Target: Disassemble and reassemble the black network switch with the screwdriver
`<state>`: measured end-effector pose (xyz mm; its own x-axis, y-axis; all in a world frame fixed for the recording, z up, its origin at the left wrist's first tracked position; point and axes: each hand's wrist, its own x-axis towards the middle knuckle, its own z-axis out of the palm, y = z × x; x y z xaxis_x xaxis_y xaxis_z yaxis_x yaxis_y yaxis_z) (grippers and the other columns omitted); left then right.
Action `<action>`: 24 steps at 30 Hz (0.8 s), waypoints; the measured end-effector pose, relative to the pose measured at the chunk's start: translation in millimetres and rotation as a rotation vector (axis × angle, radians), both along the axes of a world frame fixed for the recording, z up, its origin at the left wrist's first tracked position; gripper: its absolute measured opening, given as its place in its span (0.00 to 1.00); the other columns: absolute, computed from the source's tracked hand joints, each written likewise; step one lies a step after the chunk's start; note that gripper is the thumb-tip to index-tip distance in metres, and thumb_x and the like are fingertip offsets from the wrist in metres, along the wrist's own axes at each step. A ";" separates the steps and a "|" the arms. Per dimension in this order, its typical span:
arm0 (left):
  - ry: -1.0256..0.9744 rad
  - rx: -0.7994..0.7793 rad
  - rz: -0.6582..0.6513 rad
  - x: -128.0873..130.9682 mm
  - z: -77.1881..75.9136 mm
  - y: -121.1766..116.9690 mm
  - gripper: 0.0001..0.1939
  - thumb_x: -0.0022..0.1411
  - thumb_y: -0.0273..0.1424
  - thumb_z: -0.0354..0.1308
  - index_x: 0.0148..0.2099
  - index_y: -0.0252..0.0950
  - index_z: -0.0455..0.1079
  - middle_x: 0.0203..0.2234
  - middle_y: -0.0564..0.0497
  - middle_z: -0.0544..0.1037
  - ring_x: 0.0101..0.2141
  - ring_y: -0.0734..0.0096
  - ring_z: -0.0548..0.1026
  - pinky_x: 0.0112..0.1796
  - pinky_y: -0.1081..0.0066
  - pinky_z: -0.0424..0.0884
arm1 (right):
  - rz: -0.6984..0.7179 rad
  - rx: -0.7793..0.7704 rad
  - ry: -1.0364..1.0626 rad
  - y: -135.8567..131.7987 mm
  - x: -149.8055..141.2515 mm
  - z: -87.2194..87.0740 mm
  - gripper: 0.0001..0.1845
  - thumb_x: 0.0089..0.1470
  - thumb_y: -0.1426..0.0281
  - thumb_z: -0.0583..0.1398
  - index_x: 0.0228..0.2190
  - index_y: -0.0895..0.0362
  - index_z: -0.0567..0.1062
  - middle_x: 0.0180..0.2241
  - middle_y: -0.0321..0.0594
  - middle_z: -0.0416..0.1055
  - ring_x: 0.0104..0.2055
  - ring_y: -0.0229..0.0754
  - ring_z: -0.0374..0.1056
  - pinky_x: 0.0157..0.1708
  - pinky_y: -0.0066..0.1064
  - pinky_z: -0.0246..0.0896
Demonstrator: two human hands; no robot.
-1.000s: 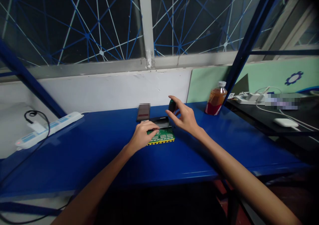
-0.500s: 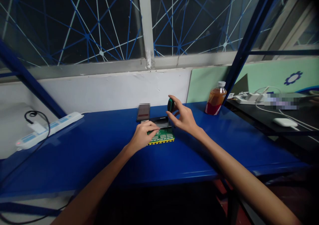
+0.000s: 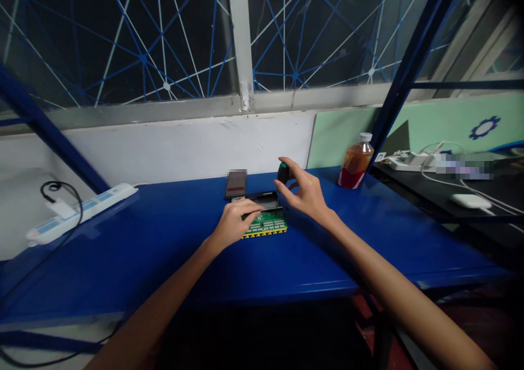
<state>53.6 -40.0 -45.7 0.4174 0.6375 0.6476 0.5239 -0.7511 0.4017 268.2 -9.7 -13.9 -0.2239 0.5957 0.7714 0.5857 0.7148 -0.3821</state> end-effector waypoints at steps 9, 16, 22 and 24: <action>0.001 0.007 0.013 -0.6 -1.8 0.4 0.08 0.62 0.27 0.56 0.40 0.38 0.77 0.33 0.49 0.81 0.34 0.65 0.78 0.38 0.65 0.73 | 0.004 -0.044 -0.015 -1.1 0.1 1.5 0.28 0.58 0.61 0.53 0.58 0.51 0.58 0.38 0.44 0.73 0.26 0.41 0.67 0.32 0.39 0.66; 0.034 0.010 0.025 -1.0 -1.1 0.6 0.09 0.63 0.27 0.56 0.41 0.38 0.77 0.34 0.49 0.81 0.34 0.65 0.77 0.38 0.64 0.72 | -0.036 -0.021 -0.023 1.4 1.1 -0.5 0.29 0.56 0.60 0.55 0.58 0.54 0.59 0.34 0.42 0.72 0.28 0.43 0.69 0.32 0.37 0.65; 0.031 0.014 0.020 -0.1 0.0 -0.7 0.09 0.63 0.29 0.56 0.40 0.37 0.78 0.33 0.47 0.81 0.33 0.65 0.76 0.38 0.64 0.72 | -0.007 -0.009 -0.008 3.0 0.7 -1.9 0.29 0.57 0.61 0.53 0.59 0.53 0.57 0.38 0.42 0.72 0.25 0.39 0.67 0.32 0.36 0.66; 0.029 0.009 0.022 0.0 0.2 -0.6 0.09 0.63 0.28 0.56 0.40 0.37 0.78 0.33 0.47 0.81 0.34 0.65 0.76 0.38 0.64 0.72 | 0.001 -0.010 0.000 3.2 0.9 -1.9 0.29 0.57 0.59 0.54 0.58 0.53 0.60 0.34 0.40 0.72 0.26 0.40 0.67 0.32 0.36 0.66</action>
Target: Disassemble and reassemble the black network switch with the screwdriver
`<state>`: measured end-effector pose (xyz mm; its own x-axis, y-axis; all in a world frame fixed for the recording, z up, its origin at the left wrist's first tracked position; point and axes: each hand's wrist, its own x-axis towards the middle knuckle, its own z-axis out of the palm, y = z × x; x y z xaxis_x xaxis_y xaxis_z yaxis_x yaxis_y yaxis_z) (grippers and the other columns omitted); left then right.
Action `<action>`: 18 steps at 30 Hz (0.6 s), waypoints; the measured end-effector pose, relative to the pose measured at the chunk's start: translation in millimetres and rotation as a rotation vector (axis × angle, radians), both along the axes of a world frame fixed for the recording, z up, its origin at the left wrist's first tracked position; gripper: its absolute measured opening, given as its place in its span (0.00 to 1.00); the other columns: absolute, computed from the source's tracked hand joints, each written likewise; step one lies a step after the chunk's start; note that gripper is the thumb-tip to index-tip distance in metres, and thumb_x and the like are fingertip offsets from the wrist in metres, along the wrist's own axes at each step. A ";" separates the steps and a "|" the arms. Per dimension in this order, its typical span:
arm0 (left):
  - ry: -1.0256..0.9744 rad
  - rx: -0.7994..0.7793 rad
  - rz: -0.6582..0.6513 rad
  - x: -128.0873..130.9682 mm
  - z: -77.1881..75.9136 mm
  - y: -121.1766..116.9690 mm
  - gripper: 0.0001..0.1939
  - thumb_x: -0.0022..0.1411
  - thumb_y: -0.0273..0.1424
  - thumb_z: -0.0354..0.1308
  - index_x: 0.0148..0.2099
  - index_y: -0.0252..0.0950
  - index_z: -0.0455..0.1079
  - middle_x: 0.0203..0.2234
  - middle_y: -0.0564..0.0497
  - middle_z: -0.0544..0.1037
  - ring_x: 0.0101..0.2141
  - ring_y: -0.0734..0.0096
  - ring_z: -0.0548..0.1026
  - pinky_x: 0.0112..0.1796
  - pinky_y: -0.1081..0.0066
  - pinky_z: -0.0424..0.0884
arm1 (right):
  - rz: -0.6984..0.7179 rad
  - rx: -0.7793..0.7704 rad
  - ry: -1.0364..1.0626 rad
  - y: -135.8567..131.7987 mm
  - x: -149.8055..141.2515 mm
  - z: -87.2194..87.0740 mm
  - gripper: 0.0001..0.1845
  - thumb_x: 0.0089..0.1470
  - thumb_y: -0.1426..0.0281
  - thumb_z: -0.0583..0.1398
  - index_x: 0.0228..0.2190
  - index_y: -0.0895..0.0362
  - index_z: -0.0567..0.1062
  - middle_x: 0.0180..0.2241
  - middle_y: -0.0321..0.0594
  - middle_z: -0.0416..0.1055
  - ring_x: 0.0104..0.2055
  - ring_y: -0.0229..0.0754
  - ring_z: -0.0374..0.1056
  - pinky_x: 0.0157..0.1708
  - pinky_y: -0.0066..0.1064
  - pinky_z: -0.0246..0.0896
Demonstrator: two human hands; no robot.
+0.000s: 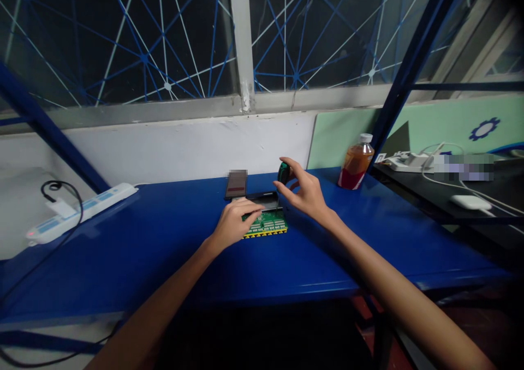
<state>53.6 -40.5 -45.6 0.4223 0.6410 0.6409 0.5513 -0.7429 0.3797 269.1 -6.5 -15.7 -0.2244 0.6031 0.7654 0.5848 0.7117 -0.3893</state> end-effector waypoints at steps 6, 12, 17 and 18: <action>0.003 -0.016 -0.008 -0.9 -1.0 0.9 0.08 0.62 0.27 0.56 0.39 0.37 0.78 0.33 0.48 0.81 0.35 0.65 0.75 0.38 0.65 0.71 | 0.035 -0.040 -0.002 -0.6 0.7 0.5 0.29 0.57 0.62 0.54 0.59 0.53 0.57 0.35 0.41 0.73 0.26 0.39 0.68 0.32 0.36 0.66; 0.008 -0.019 -0.008 -1.2 -2.8 1.2 0.08 0.62 0.26 0.56 0.37 0.38 0.78 0.31 0.49 0.79 0.34 0.67 0.74 0.38 0.65 0.71 | 0.004 -0.040 -0.003 -0.4 0.2 0.6 0.30 0.55 0.58 0.57 0.56 0.54 0.60 0.27 0.37 0.71 0.26 0.40 0.68 0.30 0.35 0.64; 0.011 -0.006 -0.001 -1.1 -1.4 1.3 0.08 0.63 0.26 0.56 0.38 0.37 0.77 0.32 0.48 0.78 0.34 0.66 0.74 0.37 0.66 0.70 | -0.002 -0.057 0.001 -2.1 -0.9 1.1 0.29 0.58 0.61 0.54 0.59 0.55 0.57 0.28 0.38 0.72 0.24 0.40 0.68 0.28 0.34 0.63; 0.009 -0.002 -0.003 -1.1 -1.0 1.3 0.08 0.63 0.26 0.56 0.38 0.37 0.77 0.32 0.48 0.78 0.34 0.66 0.74 0.37 0.66 0.70 | -0.005 -0.059 0.006 -2.5 -1.1 1.4 0.29 0.58 0.61 0.55 0.59 0.55 0.58 0.28 0.38 0.72 0.25 0.40 0.68 0.28 0.34 0.63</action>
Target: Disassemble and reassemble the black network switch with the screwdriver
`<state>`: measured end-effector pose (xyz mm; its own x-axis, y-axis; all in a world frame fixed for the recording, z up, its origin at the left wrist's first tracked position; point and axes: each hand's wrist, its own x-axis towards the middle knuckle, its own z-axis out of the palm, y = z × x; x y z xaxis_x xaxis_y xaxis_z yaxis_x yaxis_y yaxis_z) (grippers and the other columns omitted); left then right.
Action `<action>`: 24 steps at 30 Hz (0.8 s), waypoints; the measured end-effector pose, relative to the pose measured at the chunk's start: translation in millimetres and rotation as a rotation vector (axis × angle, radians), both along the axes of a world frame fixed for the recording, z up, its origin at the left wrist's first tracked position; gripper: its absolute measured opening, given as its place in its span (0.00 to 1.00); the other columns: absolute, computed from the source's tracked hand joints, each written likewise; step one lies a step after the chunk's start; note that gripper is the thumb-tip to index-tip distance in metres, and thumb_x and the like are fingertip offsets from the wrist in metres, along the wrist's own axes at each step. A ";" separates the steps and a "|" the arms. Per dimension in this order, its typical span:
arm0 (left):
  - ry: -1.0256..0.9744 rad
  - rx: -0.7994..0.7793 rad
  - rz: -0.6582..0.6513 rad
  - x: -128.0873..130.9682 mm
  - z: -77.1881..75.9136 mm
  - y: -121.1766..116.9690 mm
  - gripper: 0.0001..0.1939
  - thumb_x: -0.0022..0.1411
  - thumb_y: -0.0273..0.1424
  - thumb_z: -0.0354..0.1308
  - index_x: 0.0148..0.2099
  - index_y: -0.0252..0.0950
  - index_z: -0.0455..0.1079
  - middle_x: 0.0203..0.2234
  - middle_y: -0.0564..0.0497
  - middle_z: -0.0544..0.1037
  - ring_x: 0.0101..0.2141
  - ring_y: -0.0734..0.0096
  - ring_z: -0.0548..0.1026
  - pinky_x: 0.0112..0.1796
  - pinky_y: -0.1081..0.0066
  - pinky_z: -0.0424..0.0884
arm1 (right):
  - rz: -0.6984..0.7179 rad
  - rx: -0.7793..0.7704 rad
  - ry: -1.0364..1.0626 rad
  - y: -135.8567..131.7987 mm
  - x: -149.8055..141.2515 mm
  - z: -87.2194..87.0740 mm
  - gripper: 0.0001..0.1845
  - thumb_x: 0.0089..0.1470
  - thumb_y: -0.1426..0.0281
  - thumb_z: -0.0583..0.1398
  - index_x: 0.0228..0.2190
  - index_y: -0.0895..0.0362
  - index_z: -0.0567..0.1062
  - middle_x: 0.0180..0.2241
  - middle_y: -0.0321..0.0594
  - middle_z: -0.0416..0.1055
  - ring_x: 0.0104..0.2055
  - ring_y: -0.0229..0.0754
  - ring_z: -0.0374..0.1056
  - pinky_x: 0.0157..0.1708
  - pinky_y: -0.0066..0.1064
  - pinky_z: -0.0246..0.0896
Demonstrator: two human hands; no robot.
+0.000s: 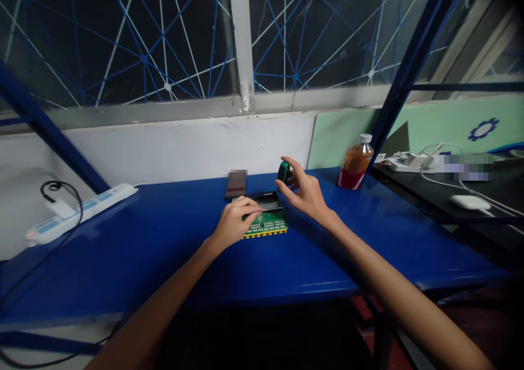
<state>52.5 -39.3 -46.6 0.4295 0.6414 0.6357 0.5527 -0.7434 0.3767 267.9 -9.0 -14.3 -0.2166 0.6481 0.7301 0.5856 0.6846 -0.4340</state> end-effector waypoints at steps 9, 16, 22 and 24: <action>-0.037 -0.002 -0.009 0.4 0.4 -0.3 0.07 0.63 0.28 0.57 0.37 0.36 0.78 0.31 0.48 0.78 0.33 0.67 0.74 0.36 0.67 0.70 | 0.048 -0.047 -0.011 -3.6 1.3 5.4 0.26 0.62 0.62 0.49 0.60 0.55 0.56 0.31 0.40 0.71 0.31 0.42 0.68 0.33 0.35 0.63; -0.039 -0.019 0.004 0.2 0.8 -1.2 0.08 0.64 0.31 0.57 0.35 0.36 0.77 0.29 0.49 0.77 0.31 0.68 0.73 0.34 0.68 0.68 | 0.071 -0.036 0.065 -3.1 -0.4 3.1 0.27 0.59 0.59 0.53 0.58 0.54 0.60 0.30 0.38 0.69 0.27 0.39 0.66 0.32 0.33 0.64; 0.040 -0.052 0.096 0.2 -1.9 -1.3 0.12 0.66 0.34 0.54 0.33 0.35 0.73 0.28 0.50 0.74 0.29 0.71 0.70 0.30 0.71 0.63 | 0.142 -0.084 0.022 -3.8 1.6 5.6 0.27 0.61 0.63 0.49 0.61 0.54 0.55 0.34 0.40 0.72 0.30 0.41 0.68 0.33 0.34 0.64; 0.056 -0.053 0.141 0.6 -1.2 -2.2 0.14 0.66 0.34 0.52 0.30 0.35 0.71 0.26 0.51 0.72 0.27 0.72 0.68 0.29 0.72 0.62 | 0.111 -0.069 0.024 -2.7 1.8 4.9 0.28 0.60 0.62 0.51 0.60 0.54 0.56 0.32 0.39 0.71 0.27 0.40 0.67 0.31 0.34 0.64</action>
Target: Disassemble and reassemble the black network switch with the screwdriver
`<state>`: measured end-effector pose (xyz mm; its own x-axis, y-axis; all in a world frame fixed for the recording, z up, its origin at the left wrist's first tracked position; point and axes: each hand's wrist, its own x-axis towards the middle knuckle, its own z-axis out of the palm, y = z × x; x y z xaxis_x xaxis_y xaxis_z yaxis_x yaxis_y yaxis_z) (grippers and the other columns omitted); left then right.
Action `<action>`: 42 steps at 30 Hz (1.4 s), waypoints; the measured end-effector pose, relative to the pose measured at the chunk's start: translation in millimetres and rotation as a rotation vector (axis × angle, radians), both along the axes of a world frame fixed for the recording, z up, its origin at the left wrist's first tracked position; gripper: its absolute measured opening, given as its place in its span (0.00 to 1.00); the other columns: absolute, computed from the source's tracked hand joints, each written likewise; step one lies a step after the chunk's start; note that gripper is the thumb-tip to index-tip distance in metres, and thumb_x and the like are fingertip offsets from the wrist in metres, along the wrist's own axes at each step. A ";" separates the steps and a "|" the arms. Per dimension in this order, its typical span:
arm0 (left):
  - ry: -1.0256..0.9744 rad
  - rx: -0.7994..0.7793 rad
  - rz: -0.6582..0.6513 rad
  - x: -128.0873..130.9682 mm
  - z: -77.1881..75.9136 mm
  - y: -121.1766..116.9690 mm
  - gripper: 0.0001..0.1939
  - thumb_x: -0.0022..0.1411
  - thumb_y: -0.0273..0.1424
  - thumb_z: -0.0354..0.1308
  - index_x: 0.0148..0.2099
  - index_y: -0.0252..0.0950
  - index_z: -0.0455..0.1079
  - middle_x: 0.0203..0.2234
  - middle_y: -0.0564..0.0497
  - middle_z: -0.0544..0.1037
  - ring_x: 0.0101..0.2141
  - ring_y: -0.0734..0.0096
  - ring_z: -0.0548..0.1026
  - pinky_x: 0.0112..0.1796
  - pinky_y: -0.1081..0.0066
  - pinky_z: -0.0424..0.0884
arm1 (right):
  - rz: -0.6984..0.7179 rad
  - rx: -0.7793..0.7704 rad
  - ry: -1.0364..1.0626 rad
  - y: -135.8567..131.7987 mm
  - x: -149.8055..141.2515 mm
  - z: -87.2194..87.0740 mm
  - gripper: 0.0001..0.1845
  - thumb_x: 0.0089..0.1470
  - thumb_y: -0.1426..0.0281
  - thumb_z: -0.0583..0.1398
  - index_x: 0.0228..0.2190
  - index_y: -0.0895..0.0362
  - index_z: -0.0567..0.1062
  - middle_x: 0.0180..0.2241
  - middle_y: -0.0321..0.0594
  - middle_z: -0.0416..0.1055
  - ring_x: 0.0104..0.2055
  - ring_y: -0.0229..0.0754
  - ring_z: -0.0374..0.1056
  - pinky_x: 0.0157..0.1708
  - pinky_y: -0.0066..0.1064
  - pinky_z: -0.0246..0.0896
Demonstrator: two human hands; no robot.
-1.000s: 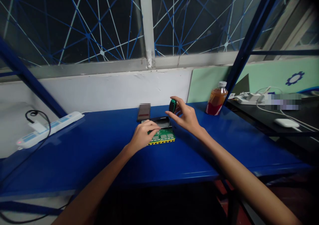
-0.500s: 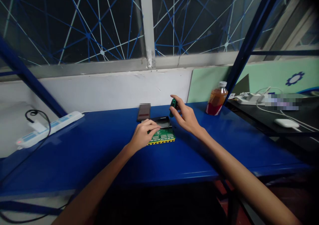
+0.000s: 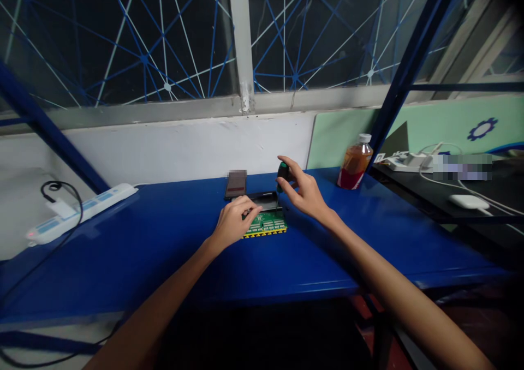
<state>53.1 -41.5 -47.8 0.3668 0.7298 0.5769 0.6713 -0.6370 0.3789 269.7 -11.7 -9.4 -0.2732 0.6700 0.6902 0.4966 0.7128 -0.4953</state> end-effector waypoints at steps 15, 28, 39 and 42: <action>-0.074 -0.181 -0.055 1.8 9.1 -0.9 0.15 0.67 0.33 0.49 0.28 0.34 0.66 0.23 0.55 0.65 0.23 0.75 0.63 0.26 0.74 0.57 | -0.006 0.073 -0.049 -0.1 -1.8 -2.8 0.29 0.59 0.62 0.52 0.60 0.51 0.55 0.36 0.41 0.71 0.27 0.40 0.66 0.32 0.37 0.66; -0.086 -0.222 -0.087 3.4 8.6 -0.7 0.11 0.67 0.34 0.48 0.34 0.35 0.67 0.25 0.54 0.69 0.24 0.74 0.64 0.26 0.74 0.58 | -0.021 0.086 -0.041 0.6 -1.2 -2.8 0.29 0.60 0.63 0.51 0.61 0.52 0.54 0.39 0.44 0.72 0.28 0.40 0.67 0.34 0.38 0.67; -0.109 -0.258 -0.115 3.1 7.4 -1.7 0.08 0.66 0.32 0.50 0.37 0.35 0.67 0.24 0.55 0.67 0.24 0.75 0.64 0.26 0.75 0.59 | 0.001 0.064 -0.027 3.1 0.2 -4.2 0.30 0.59 0.63 0.52 0.61 0.53 0.55 0.38 0.44 0.72 0.32 0.42 0.68 0.35 0.37 0.69; -0.101 -0.242 -0.109 3.1 7.9 -1.5 0.07 0.65 0.32 0.51 0.36 0.35 0.67 0.24 0.55 0.67 0.25 0.75 0.64 0.27 0.75 0.59 | 0.020 0.085 -0.036 4.1 0.7 -4.1 0.32 0.57 0.62 0.54 0.61 0.54 0.55 0.37 0.44 0.71 0.33 0.43 0.68 0.35 0.37 0.69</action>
